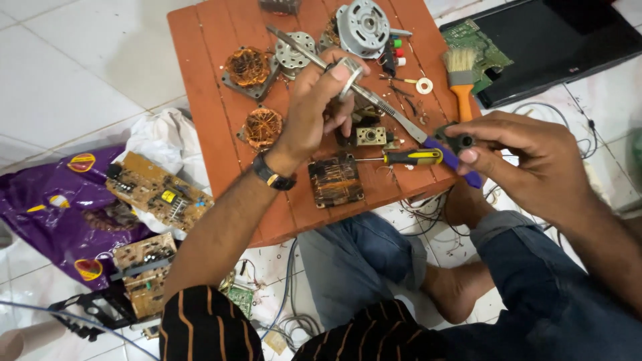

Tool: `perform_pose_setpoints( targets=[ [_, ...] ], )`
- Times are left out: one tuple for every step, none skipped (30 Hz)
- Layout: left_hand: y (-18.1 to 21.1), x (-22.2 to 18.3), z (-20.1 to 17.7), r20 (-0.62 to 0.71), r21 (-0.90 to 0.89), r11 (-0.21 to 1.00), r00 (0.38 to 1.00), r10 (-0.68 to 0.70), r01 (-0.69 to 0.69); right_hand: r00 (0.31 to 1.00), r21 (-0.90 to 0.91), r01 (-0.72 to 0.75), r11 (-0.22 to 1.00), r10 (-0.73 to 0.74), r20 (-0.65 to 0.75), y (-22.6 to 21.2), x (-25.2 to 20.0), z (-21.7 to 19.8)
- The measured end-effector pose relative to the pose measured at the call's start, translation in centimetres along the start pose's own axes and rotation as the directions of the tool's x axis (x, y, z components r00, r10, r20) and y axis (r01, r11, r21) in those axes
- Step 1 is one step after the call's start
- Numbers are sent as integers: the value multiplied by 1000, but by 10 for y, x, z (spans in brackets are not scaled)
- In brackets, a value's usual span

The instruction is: The person is using a knife and other tools to scrape material from motor coils and disassemble motor parts on a makeshift workbench.

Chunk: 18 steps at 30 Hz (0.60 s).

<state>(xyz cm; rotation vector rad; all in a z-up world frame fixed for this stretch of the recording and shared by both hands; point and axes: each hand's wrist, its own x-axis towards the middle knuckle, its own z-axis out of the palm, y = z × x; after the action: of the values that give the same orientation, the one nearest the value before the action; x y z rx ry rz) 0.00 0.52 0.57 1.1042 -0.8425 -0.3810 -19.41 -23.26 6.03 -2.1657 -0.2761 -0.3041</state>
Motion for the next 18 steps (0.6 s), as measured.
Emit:
perform_pose_setpoints(
  targets=[
    [-2,1,-2,0,9,1000,1000,4,-4,1000,-5,-1,1000,1,11,0,-2,-2],
    [-4,0,-2,0,13,1000,1000,6,-6,1000,-11,-7,1000,7,23,0,-6,-5],
    [-4,1,-5,-1,18,1000,1000,6,-6,1000,-7,-3,1000,3,23,5,-10,-8],
    [-5,0,-8,-3,11,1000,1000,-12,12,1000,4,9,1000,-9,19,10,-14,-11],
    [-5,-1,-10,-5,4,1000,1000,-29,29,1000,16,22,1000,-22,15,15,-20,-14],
    [-1,-1,-9,-8,8,999,999,-33,33,1000,22,22,1000,-22,17,14,-25,-18],
    [3,-1,-8,-20,4,998,998,-55,55,1000,13,-2,1000,2,10,12,-30,-21],
    [7,-2,-7,-35,0,997,997,-75,75,1000,2,-24,1000,24,5,10,-34,-25],
    [12,-2,-5,-41,4,997,996,-77,77,1000,8,-22,1000,21,10,10,-40,-27],
    [16,-2,-3,-33,-14,993,993,-114,114,997,40,-65,997,66,-34,10,-46,-29],
    [20,-3,-1,-24,-31,988,988,-151,150,991,74,-107,992,112,-75,10,-52,-30],
    [25,-6,3,-32,-29,988,988,-150,149,992,76,-102,992,107,-69,10,-56,-33],
    [30,-10,8,-97,-9,984,980,-176,176,991,38,-116,993,118,-69,10,-60,-37],
    [35,-14,12,-161,8,979,966,-202,206,989,-1,-131,991,131,-71,10,-64,-40],
    [36,-18,14,-169,10,978,965,-202,206,990,2,-127,992,127,-65,19,-70,-43],
    [38,-21,16,-173,18,975,961,-214,220,989,65,-124,990,129,-69,27,-75,-46],
    [39,-25,17,-177,25,972,958,-226,234,989,128,-121,984,131,-73,36,-81,-49],
    [35,-27,17,-184,24,972,957,-225,234,989,129,-120,984,129,-66,47,-87,-53]
  ],
)
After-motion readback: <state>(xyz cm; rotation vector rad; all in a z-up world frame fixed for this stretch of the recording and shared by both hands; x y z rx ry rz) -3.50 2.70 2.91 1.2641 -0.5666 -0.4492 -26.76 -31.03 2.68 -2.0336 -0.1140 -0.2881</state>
